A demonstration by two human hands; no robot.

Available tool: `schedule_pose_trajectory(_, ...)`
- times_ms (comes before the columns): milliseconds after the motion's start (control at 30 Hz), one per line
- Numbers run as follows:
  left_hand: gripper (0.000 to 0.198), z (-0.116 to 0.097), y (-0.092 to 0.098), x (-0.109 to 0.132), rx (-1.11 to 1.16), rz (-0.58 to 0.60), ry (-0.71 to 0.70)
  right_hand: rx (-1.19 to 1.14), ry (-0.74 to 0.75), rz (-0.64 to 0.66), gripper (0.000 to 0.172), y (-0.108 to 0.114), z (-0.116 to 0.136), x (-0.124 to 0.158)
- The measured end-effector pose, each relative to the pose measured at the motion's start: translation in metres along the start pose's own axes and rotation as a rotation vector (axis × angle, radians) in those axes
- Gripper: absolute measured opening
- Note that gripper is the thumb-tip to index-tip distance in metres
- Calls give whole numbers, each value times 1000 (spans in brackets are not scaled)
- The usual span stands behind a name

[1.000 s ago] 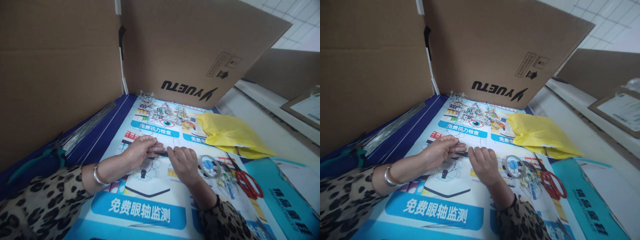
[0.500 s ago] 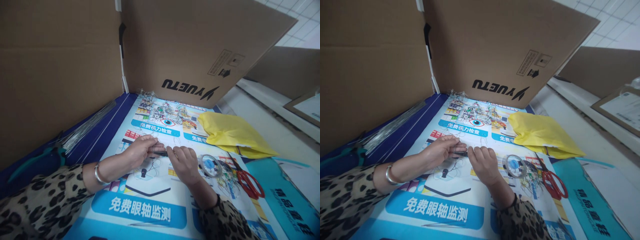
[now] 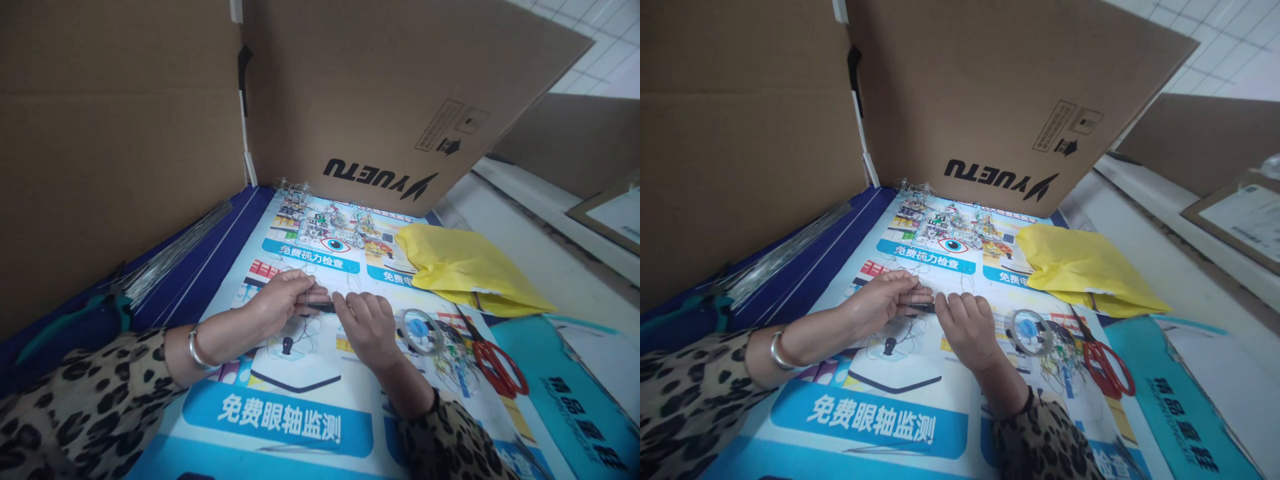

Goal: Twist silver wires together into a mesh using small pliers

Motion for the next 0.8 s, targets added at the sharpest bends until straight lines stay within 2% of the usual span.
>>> schedule_pose_trajectory(400, 10, 1, 0, 0, -2, 21, -2, 5, 7, 12, 20, 0, 1, 0)
schedule_pose_trajectory(800, 8, 2, 3, -2, 16, -29, 13, 32, -2, 23, 20, -2, 0, 0)
Point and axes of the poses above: each hand's wrist, its own x-axis away from the middle knuckle, its own y-axis out of the back of the hand, z = x × y, the point moved 8 cm from there along -x, towards the middle knuckle, and after that the axes turned 3 degrees about y, right-handed, at the moved point
